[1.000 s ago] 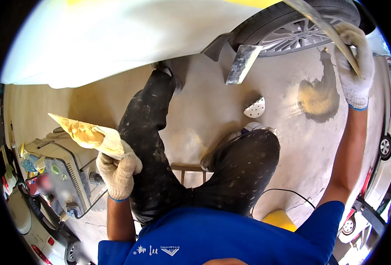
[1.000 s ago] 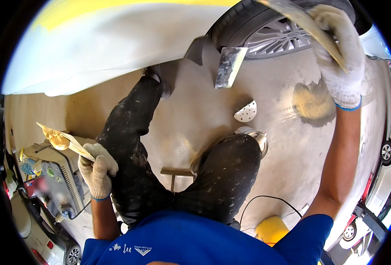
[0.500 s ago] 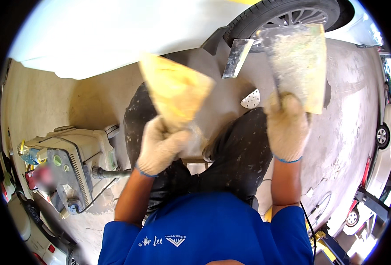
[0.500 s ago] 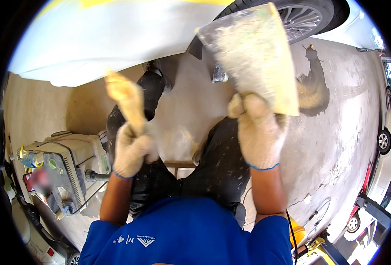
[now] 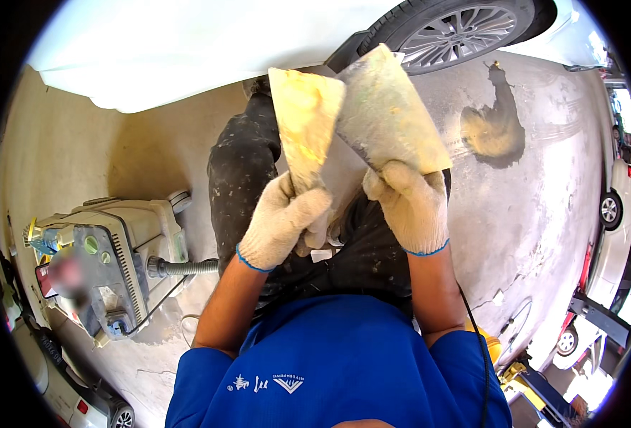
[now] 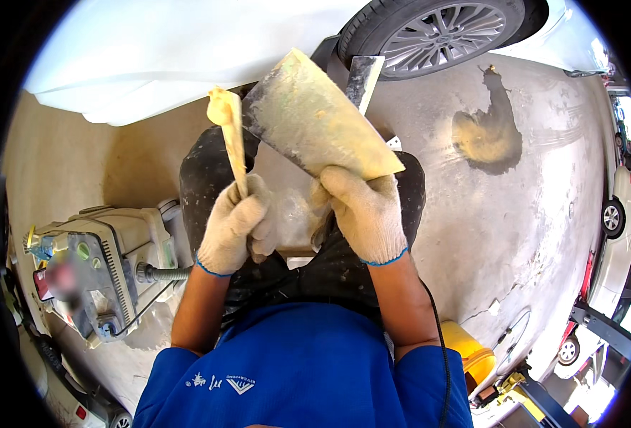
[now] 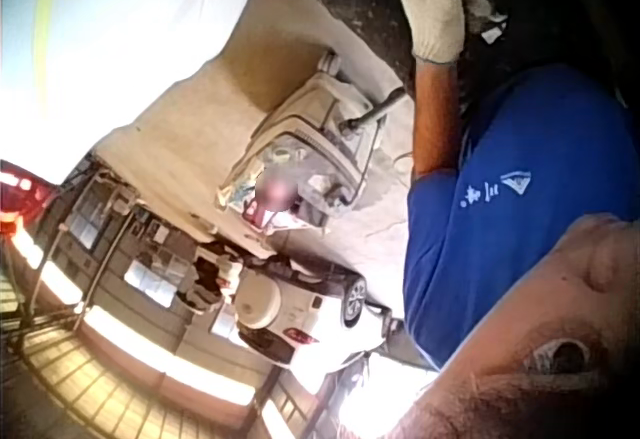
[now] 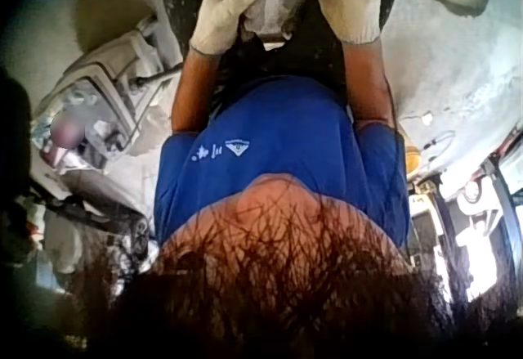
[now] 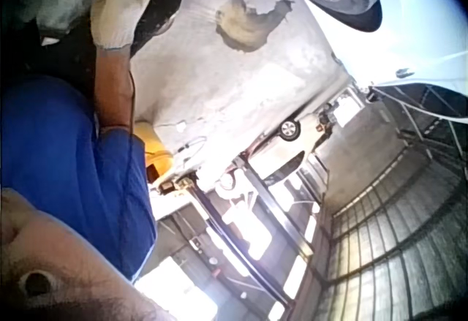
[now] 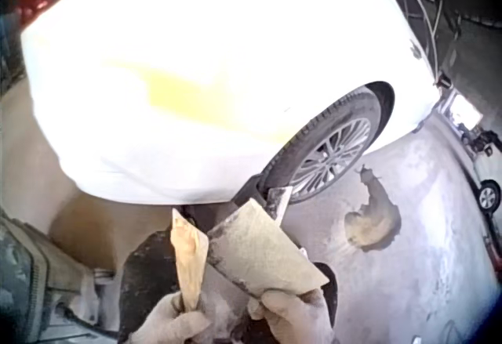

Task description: The person applies body filler to a white car's rear bumper using a spreader and a putty knife. They smooth the filler over a taped-off area, scrape excess material, and continue spreading it evenly along the bumper surface.

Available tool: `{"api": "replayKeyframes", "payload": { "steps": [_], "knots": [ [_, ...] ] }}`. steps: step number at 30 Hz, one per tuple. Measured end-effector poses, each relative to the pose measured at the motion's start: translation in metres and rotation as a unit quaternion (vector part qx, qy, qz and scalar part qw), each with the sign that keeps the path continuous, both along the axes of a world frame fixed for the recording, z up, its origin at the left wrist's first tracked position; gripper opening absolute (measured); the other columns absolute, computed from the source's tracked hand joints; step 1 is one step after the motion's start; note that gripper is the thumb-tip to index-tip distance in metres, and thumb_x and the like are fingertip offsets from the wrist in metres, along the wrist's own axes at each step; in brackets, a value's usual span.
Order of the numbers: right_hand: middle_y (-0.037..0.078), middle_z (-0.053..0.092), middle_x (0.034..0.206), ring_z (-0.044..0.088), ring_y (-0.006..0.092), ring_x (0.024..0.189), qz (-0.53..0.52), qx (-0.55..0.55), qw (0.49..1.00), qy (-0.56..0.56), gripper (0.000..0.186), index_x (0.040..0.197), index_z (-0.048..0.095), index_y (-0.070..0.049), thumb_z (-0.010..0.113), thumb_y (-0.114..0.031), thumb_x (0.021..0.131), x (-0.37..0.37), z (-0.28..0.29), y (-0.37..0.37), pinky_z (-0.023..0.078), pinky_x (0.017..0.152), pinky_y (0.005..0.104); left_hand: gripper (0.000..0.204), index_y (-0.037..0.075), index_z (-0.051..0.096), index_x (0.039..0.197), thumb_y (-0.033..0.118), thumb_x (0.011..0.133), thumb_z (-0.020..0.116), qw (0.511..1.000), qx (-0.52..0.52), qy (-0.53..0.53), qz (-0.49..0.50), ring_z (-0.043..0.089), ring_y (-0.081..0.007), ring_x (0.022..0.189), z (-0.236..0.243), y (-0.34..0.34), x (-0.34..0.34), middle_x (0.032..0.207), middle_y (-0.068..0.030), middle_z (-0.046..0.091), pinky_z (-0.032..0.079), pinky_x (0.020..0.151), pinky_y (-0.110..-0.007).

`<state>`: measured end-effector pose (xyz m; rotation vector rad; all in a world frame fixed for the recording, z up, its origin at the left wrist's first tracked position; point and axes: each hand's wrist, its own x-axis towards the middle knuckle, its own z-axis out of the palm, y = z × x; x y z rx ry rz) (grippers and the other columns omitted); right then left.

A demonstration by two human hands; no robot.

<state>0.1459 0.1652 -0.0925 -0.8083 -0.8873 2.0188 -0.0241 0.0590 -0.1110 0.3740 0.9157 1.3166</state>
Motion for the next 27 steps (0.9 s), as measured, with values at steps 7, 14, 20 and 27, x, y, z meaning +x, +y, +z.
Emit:
{"api": "replayKeyframes", "payload": {
  "steps": [7, 14, 20, 27],
  "knots": [
    [0.012, 0.063, 0.104, 0.056, 0.0209, 0.07, -0.016, -0.002, 0.999, -0.032, 0.042, 0.127, 0.054, -0.001, 0.054, 0.003, 0.085, -0.009, 0.001, 0.004, 0.045, 0.062, 0.034, 0.036, 0.01, 0.047, 0.084, 0.036, 0.092, 0.071, 0.997, -0.034, 0.062, 0.017, 0.043, -0.0104, 0.04, 0.001, -0.004, -0.007, 0.057, 0.0002, 0.045, 0.035, 0.036, -0.024],
    [0.013, 0.067, 0.098, 0.062, 0.0213, 0.075, 0.001, -0.027, 0.999, 0.018, 0.033, 0.121, 0.059, 0.004, 0.059, 0.004, 0.089, -0.008, 0.001, 0.007, 0.05, 0.068, 0.0344, 0.032, 0.008, 0.049, 0.084, 0.032, 0.093, 0.068, 0.994, -0.031, 0.108, -0.003, 0.043, -0.0107, 0.041, 0.0, 0.0, -0.012, 0.057, 0.0, 0.046, 0.036, 0.038, -0.025],
    [0.014, 0.067, 0.098, 0.062, 0.0205, 0.075, 0.017, 0.006, 1.0, 0.011, 0.033, 0.122, 0.058, 0.005, 0.057, 0.005, 0.089, -0.012, 0.004, 0.007, 0.049, 0.066, 0.0324, 0.031, 0.008, 0.051, 0.086, 0.033, 0.094, 0.068, 0.992, -0.037, 0.116, -0.005, 0.044, -0.0108, 0.041, -0.001, 0.0, -0.012, 0.057, -0.0007, 0.049, 0.035, 0.037, -0.025],
    [0.013, 0.067, 0.095, 0.062, 0.0197, 0.074, -0.004, 0.006, 1.0, -0.024, 0.031, 0.119, 0.059, 0.006, 0.056, 0.008, 0.088, -0.017, 0.008, 0.005, 0.05, 0.067, 0.032, 0.032, 0.008, 0.05, 0.087, 0.034, 0.093, 0.068, 0.989, -0.067, 0.13, 0.009, 0.046, -0.0111, 0.041, 0.005, -0.003, -0.015, 0.057, -0.0002, 0.049, 0.036, 0.037, -0.024]
  ]
}}
